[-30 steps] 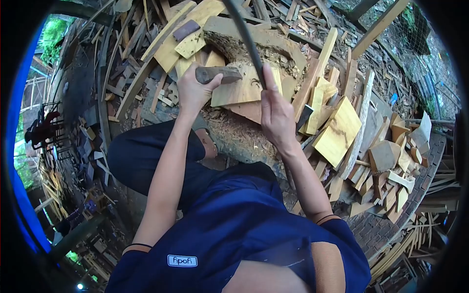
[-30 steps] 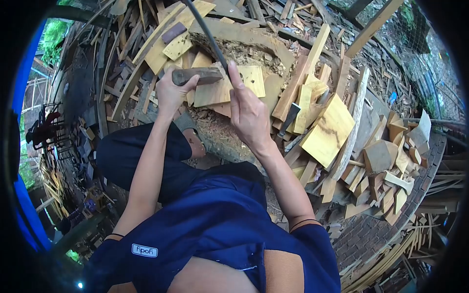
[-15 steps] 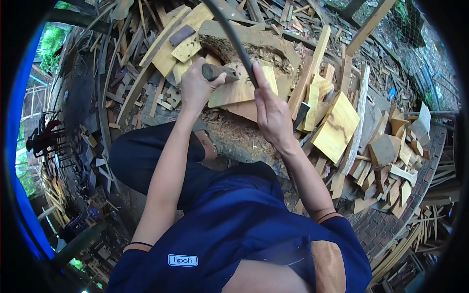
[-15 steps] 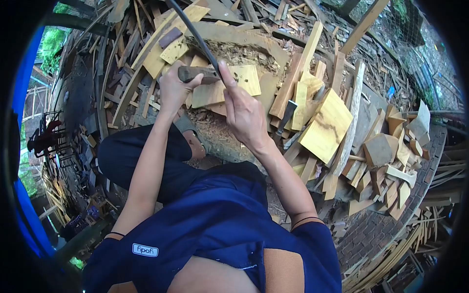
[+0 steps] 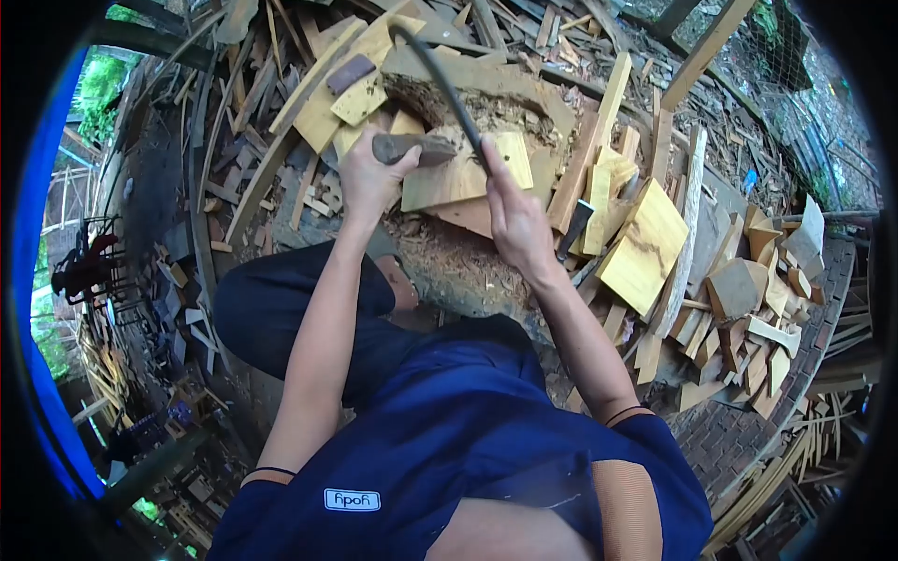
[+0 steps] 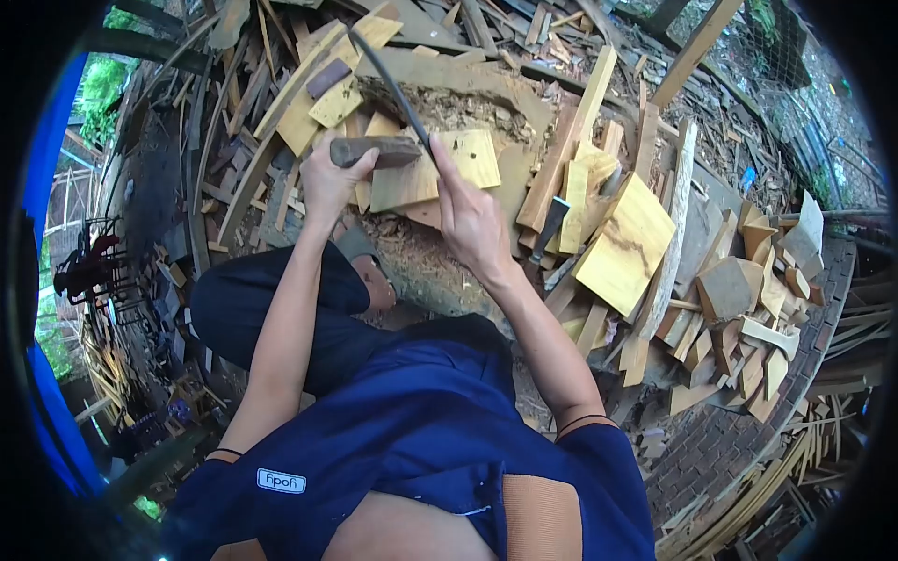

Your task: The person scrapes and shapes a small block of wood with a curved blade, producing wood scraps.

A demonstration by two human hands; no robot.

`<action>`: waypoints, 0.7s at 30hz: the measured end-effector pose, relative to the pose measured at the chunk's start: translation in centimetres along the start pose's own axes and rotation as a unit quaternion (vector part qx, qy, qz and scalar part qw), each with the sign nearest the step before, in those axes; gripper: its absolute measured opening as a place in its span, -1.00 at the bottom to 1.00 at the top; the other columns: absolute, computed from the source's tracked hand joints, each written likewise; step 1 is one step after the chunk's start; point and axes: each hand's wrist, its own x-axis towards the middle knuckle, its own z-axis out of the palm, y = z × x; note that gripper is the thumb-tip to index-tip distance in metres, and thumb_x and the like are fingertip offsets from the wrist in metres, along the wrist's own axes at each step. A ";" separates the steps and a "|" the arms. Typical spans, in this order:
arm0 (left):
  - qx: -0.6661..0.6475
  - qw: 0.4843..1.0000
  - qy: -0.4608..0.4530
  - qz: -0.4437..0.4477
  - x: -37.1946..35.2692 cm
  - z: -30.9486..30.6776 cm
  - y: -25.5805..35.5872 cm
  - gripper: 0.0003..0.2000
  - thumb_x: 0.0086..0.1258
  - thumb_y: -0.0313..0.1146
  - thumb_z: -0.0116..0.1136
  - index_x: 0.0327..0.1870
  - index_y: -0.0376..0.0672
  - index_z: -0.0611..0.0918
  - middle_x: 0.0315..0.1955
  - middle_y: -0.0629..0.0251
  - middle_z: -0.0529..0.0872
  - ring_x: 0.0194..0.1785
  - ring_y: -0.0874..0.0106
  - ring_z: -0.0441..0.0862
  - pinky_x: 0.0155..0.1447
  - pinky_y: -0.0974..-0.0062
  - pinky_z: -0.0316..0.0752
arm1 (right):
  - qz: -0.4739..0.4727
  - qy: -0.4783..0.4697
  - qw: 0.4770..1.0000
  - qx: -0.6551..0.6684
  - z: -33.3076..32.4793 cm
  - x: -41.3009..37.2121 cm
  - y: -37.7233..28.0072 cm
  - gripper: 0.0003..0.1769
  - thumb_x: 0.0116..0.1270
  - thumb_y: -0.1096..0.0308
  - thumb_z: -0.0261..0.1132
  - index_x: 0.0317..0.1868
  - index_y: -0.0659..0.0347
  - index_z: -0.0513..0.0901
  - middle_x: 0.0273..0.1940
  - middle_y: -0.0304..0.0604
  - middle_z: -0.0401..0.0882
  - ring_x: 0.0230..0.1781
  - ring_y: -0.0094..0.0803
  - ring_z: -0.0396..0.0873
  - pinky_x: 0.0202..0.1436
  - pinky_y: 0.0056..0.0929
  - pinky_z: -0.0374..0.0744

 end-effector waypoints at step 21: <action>0.030 0.999 0.012 0.039 -0.2 -0.2 0.8 -0.58 0.06 -0.20 0.58 -0.32 -0.26 0.55 -0.49 0.09 0.70 -0.41 0.21 0.70 -0.26 0.31 0.56 | -0.104 0.075 0.992 0.005 0.6 0.3 -0.1 -0.33 0.51 0.38 0.08 0.58 -0.19 0.19 -0.51 0.17 0.56 -0.53 0.12 0.60 -0.34 0.02 0.56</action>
